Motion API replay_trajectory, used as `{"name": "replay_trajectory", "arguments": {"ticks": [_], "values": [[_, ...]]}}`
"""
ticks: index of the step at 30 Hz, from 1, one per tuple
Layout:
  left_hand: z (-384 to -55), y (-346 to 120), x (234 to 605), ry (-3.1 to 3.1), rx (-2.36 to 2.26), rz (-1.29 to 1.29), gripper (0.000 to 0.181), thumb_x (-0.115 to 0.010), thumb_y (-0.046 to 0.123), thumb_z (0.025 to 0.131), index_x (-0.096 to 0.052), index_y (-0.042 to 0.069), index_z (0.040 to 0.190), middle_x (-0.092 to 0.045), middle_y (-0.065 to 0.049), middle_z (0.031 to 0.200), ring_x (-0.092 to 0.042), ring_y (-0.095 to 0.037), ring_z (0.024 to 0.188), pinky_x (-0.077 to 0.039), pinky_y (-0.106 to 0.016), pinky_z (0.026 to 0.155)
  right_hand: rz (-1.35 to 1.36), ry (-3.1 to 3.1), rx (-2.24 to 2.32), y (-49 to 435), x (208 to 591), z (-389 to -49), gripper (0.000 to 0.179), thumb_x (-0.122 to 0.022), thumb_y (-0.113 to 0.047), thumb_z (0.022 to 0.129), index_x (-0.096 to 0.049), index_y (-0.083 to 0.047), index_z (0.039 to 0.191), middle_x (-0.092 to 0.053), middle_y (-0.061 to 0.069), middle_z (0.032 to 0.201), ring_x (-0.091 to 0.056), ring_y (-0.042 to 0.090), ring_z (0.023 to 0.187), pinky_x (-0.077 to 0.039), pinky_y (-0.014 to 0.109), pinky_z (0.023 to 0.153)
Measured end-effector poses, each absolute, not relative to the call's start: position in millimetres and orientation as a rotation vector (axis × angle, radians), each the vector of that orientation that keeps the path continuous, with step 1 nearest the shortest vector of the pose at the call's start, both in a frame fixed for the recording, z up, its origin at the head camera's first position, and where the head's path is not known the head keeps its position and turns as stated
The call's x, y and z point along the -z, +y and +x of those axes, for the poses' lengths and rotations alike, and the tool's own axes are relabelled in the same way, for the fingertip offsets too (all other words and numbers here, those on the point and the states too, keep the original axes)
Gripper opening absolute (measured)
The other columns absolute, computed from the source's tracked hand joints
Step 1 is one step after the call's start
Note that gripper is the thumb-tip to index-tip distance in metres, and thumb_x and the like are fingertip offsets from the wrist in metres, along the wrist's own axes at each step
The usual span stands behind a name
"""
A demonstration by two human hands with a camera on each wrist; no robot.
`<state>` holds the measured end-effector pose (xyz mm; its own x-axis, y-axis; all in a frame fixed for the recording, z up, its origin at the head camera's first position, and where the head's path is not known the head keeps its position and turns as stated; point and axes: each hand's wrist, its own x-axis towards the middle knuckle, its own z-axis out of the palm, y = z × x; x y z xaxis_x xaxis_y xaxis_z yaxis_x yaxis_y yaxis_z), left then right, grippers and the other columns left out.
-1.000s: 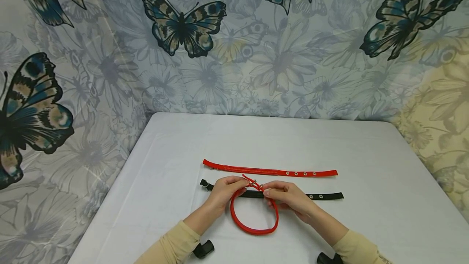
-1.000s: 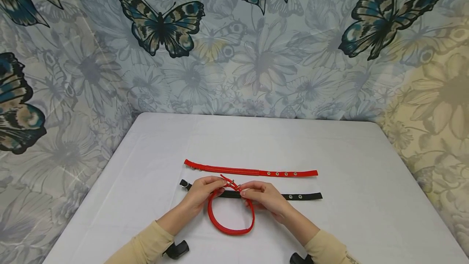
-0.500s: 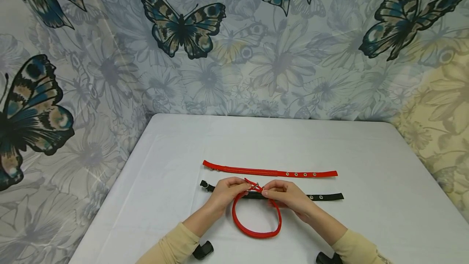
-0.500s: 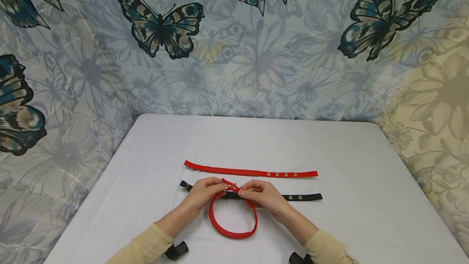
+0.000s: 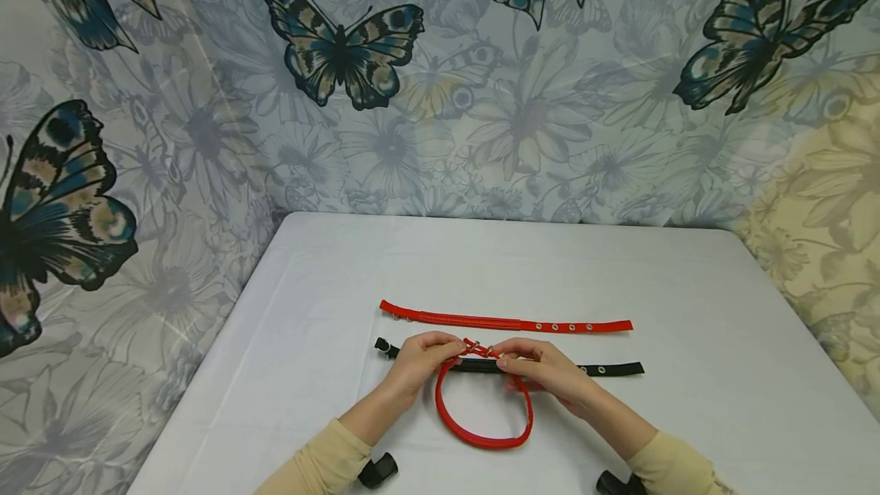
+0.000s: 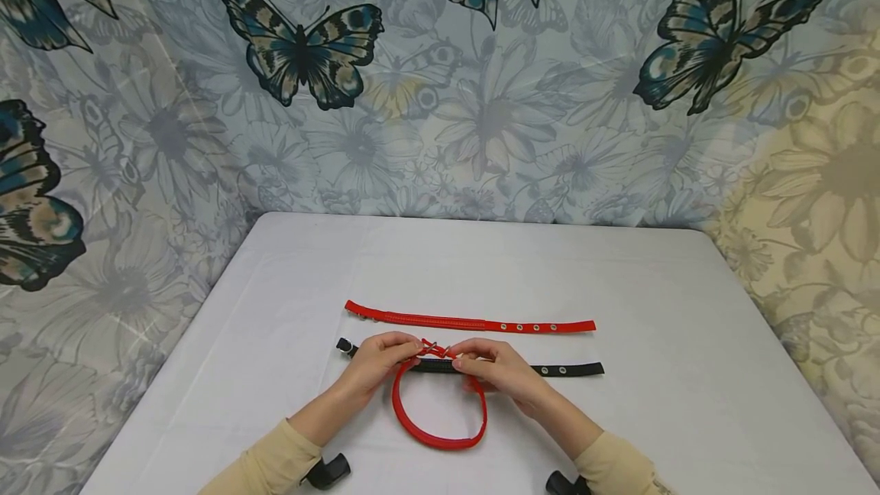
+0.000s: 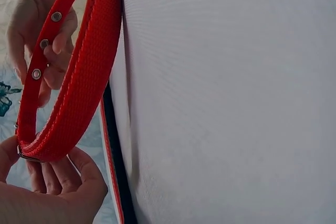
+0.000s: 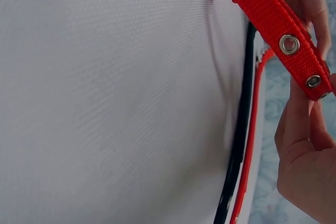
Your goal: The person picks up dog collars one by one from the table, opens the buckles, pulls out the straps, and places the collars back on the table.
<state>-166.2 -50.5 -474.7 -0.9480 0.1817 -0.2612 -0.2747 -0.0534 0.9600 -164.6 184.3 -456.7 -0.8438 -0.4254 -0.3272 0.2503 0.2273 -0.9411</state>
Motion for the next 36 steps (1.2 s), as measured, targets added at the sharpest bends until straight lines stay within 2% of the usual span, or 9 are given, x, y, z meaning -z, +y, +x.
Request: {"name": "replay_trajectory", "arguments": {"ticks": [6,12,20,31,36], "values": [[-164.8,-49.7,469.7,1.91,-2.07,-0.012,0.022,-0.072,0.015,0.088,-0.071,-0.002,0.1,-0.071,-0.001,0.087,-0.066,-0.01,0.076,-0.052,-0.023,0.076,-0.161,2.063,1.66,177.8,455.6,-166.0,0.034,-0.071,-0.029,0.09,-0.065,-0.001,0.109,-0.064,0.011,0.089,-0.063,0.021,0.076,-0.057,0.034,0.074],[-165.8,-52.7,466.4,1.936,-2.013,0.049,0.022,-0.075,0.017,0.086,-0.071,0.0,0.099,-0.072,-0.001,0.086,-0.066,-0.011,0.08,-0.052,-0.024,0.078,-0.17,2.114,1.638,177.1,454.9,-167.4,0.031,-0.072,-0.028,0.089,-0.065,-0.003,0.107,-0.065,0.011,0.086,-0.064,0.021,0.075,-0.056,0.035,0.072],[-168.1,-56.6,471.1,1.916,-1.986,0.069,0.022,-0.08,0.015,0.081,-0.072,0.002,0.097,-0.073,-0.003,0.087,-0.067,-0.012,0.083,-0.052,-0.024,0.077,-0.181,2.082,1.653,178.6,455.5,-167.1,0.033,-0.073,-0.027,0.089,-0.066,-0.001,0.108,-0.066,0.006,0.091,-0.064,0.021,0.077,-0.057,0.032,0.073],[-166.9,-61.2,470.2,1.929,-1.99,0.092,0.022,-0.078,0.014,0.083,-0.072,-0.001,0.098,-0.073,-0.001,0.086,-0.066,-0.01,0.079,-0.052,-0.023,0.074,-0.219,2.024,1.631,187.4,455.7,-168.4,0.037,-0.068,-0.027,0.092,-0.067,-0.002,0.119,-0.063,0.006,0.103,-0.065,0.022,0.078,-0.057,0.035,0.077],[-167.5,-62.3,470.2,1.941,-1.96,0.112,0.023,-0.079,0.016,0.082,-0.073,0.001,0.098,-0.073,-0.002,0.086,-0.066,-0.011,0.081,-0.052,-0.024,0.074,-0.209,2.045,1.606,185.4,452.9,-168.3,0.037,-0.068,-0.03,0.092,-0.068,-0.003,0.117,-0.063,0.007,0.1,-0.065,0.022,0.08,-0.056,0.035,0.077]]}}
